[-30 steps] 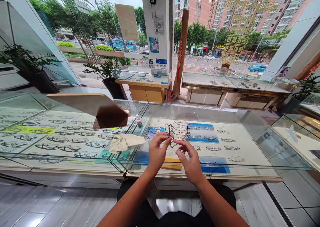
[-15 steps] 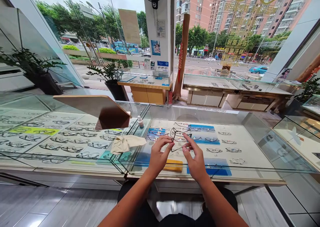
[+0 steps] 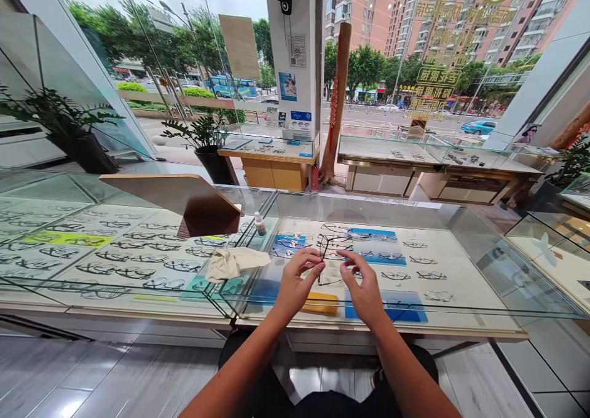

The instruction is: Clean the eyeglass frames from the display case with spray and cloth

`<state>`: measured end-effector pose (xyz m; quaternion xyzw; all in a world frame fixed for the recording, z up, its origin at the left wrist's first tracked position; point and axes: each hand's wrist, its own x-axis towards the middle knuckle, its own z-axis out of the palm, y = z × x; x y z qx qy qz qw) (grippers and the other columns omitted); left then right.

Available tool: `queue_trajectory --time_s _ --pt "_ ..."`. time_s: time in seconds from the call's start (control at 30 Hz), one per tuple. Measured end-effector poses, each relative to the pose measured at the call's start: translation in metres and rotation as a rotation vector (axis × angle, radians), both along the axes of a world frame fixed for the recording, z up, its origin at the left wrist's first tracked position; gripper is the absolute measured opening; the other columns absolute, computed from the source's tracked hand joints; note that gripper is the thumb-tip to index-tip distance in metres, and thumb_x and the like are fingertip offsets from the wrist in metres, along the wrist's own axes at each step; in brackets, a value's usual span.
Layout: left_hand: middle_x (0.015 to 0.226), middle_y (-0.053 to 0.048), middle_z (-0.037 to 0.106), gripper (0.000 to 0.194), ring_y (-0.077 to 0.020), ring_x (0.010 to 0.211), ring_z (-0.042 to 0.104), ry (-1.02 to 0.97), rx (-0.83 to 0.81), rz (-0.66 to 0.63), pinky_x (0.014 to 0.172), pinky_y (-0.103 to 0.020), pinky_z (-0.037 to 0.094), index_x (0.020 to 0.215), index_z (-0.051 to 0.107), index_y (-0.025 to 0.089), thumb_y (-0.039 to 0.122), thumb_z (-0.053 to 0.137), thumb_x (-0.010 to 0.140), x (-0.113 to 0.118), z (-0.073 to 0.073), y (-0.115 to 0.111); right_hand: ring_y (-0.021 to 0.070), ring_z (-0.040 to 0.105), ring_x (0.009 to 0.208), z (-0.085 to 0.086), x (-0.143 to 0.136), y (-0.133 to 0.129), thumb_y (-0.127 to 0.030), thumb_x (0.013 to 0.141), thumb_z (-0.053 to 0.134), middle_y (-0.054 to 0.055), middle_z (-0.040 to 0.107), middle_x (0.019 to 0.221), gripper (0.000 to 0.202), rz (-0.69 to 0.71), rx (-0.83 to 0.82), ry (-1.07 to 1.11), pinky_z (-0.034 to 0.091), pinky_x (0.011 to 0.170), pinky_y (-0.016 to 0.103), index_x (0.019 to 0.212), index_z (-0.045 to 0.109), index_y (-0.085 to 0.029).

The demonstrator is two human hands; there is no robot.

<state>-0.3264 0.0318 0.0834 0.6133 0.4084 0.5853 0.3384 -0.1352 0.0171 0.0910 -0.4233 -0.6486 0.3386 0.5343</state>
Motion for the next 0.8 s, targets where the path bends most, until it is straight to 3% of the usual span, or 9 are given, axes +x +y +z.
queue_trajectory --time_s 0.13,0.27,0.37,0.47,0.7,0.8 --pt "0.129 -0.013 0.066 0.017 -0.0283 0.124 0.064 -0.015 -0.066 -0.088 0.091 -0.038 0.061 0.086 0.078 0.023 0.04 0.078 0.089 0.006 0.007 -0.001 0.0276 0.065 0.116 -0.017 -0.01 0.0 -0.038 0.099 0.064 0.009 0.07 0.136 0.037 0.081 -0.014 -0.052 0.052 0.091 0.04 0.136 0.07 -0.031" --pt "0.137 -0.015 0.064 0.02 -0.0314 0.124 0.064 -0.066 -0.217 -0.195 0.094 -0.043 0.061 0.081 0.081 0.022 0.042 0.084 0.082 0.008 0.009 0.002 0.0294 0.06 0.127 -0.025 -0.014 0.001 -0.04 0.1 0.063 0.009 0.069 0.138 0.037 0.114 -0.002 -0.07 0.05 0.097 0.043 0.136 0.07 -0.03" --pt "0.134 -0.016 0.068 0.023 -0.0362 0.134 0.059 -0.12 -0.32 -0.263 0.095 -0.044 0.06 0.078 0.082 0.022 0.043 0.088 0.075 0.007 0.01 0.006 0.0288 0.061 0.121 -0.027 -0.013 0.002 -0.04 0.099 0.064 0.01 0.071 0.134 0.039 0.12 -0.006 -0.057 0.05 0.096 0.042 0.135 0.07 -0.027" --pt "0.124 -0.016 0.074 0.023 -0.038 0.144 0.052 -0.125 -0.364 -0.344 0.105 -0.047 0.054 0.077 0.082 0.021 0.043 0.089 0.075 0.004 0.012 0.009 0.0274 0.063 0.113 -0.028 -0.012 0.002 -0.042 0.098 0.065 0.011 0.072 0.129 0.037 0.118 -0.003 -0.034 0.05 0.095 0.041 0.129 0.072 -0.024" --pt "0.137 -0.013 0.072 0.026 -0.0357 0.142 0.056 -0.079 -0.424 -0.458 0.121 -0.05 0.041 0.088 0.085 0.022 0.047 0.084 0.081 -0.001 0.015 0.006 0.0229 0.062 0.095 -0.025 -0.016 0.0 -0.044 0.098 0.067 0.006 0.071 0.097 0.023 0.142 0.024 0.055 0.049 0.087 0.036 0.095 0.074 -0.022" --pt "0.137 -0.014 0.071 0.029 -0.0343 0.138 0.059 -0.025 -0.395 -0.449 0.117 -0.048 0.044 0.095 0.086 0.022 0.049 0.08 0.084 -0.007 0.014 0.008 0.0227 0.063 0.093 -0.024 -0.015 0.0 -0.046 0.098 0.067 0.006 0.072 0.097 0.026 0.105 -0.02 0.096 0.049 0.088 0.036 0.099 0.077 -0.022"
